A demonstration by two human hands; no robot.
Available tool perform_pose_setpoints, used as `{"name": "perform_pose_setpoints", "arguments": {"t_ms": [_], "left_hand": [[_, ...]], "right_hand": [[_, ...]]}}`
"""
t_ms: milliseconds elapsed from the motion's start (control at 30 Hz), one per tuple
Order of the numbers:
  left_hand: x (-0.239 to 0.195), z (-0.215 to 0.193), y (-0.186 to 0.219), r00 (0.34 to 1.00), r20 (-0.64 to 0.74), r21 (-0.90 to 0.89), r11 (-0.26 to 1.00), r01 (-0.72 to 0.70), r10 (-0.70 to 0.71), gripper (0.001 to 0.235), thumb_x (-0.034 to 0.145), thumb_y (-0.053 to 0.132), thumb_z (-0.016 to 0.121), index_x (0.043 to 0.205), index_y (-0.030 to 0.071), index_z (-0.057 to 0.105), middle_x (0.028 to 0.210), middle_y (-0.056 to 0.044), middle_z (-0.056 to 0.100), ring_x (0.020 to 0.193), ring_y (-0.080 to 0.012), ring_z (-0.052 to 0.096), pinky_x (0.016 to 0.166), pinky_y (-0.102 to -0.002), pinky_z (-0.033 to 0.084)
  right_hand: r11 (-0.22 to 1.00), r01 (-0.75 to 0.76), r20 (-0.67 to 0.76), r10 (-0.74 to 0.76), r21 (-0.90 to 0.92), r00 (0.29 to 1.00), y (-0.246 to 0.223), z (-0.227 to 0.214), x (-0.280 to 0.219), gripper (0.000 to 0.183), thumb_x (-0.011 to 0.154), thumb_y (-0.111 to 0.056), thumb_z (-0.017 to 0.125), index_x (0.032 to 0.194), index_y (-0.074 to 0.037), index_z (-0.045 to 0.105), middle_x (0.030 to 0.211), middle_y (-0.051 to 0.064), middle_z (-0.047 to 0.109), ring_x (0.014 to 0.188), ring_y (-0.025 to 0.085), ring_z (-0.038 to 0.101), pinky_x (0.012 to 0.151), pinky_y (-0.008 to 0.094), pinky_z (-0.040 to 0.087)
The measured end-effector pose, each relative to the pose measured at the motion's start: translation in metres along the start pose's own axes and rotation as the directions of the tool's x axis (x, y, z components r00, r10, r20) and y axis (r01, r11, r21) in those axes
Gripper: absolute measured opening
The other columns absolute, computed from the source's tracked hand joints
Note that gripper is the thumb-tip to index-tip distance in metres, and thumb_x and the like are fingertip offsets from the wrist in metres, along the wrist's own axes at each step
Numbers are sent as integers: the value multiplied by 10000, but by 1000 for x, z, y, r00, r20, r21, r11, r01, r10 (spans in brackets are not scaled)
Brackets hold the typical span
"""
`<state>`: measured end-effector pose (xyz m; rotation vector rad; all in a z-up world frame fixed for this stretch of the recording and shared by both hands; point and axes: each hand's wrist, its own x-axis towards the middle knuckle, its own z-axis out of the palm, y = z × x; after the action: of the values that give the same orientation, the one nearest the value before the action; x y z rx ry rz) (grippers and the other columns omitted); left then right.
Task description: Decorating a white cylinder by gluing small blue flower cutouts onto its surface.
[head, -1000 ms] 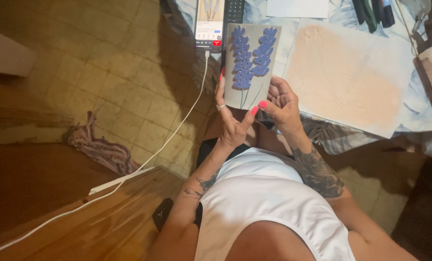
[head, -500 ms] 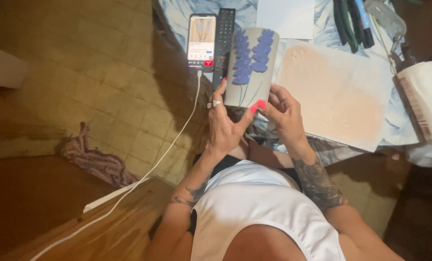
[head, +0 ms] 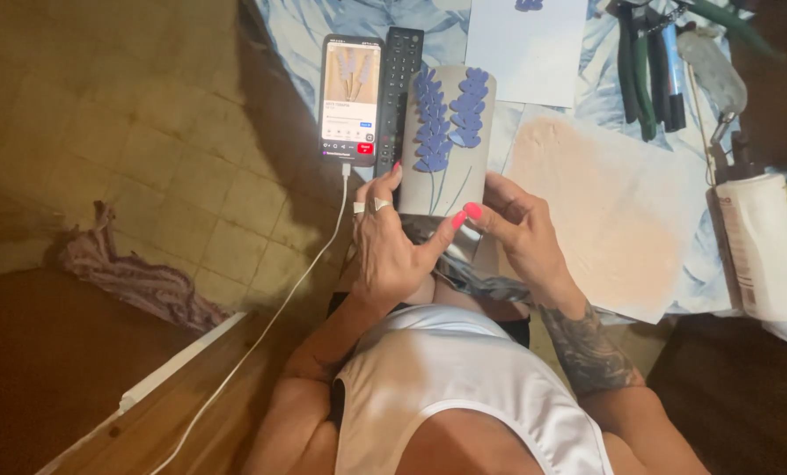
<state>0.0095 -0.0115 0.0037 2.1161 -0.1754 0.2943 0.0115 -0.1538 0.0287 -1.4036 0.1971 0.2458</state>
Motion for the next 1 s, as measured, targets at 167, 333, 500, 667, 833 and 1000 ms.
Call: {"name": "perform_pose_setpoints", "arguments": {"t_ms": [167, 333, 500, 667, 833, 1000], "left_hand": [[10, -2, -1, 999, 22, 37, 999, 39, -40, 699, 605, 443, 708, 1067, -14, 450, 1034, -172, 534, 1003, -307, 491, 864, -401, 372], [12, 1, -6, 997, 65, -58, 997, 41, -37, 686, 626, 399, 691, 1088, -28, 417, 1072, -204, 507, 996, -346, 478, 852, -443, 374], [9, 6, -9, 997, 34, -81, 995, 65, -62, 705, 598, 410, 704, 1066, -37, 424, 1061, -217, 499, 996, -354, 475, 843, -435, 381], [7, 5, -10, 990, 76, -77, 989, 127, -121, 708, 550, 381, 738, 1024, -47, 434, 1034, -208, 499, 989, -351, 486, 817, -438, 412], [11, 6, -9, 989, 95, -34, 993, 117, -113, 717, 530, 377, 758, 1001, -67, 451, 1017, -220, 512, 969, -352, 500, 800, -447, 419], [12, 6, -7, 985, 136, 2, 994, 110, -109, 750, 525, 403, 758, 1026, -46, 426, 1033, -192, 494, 983, -341, 490, 768, -442, 441]], "right_hand": [[997, -6, 38, 9, -73, 999, 2, -8, 10, 459, 722, -97, 638, 1148, -3, 497, 986, 128, 588, 902, 148, 523, 760, 319, 473], [996, -22, 47, 27, -91, 999, 4, -12, 15, 508, 688, -89, 661, 1155, 8, 486, 1010, 132, 580, 941, 166, 520, 805, 331, 460], [990, -29, 54, 37, -139, 998, 1, -12, 16, 505, 687, -70, 646, 1156, 22, 482, 1024, 163, 582, 951, 200, 524, 813, 372, 457], [990, -62, 42, 67, -124, 997, 5, -16, 14, 525, 677, -56, 646, 1166, 23, 470, 1053, 162, 566, 1007, 217, 504, 832, 373, 450], [987, -62, 32, 67, -148, 997, 1, -17, 15, 529, 675, -74, 643, 1168, 17, 472, 1067, 148, 565, 1022, 206, 499, 849, 370, 437], [994, -62, 33, 66, -89, 997, 0, -19, 14, 533, 678, -81, 638, 1169, 33, 464, 1063, 163, 559, 1021, 212, 502, 844, 364, 448]]}}
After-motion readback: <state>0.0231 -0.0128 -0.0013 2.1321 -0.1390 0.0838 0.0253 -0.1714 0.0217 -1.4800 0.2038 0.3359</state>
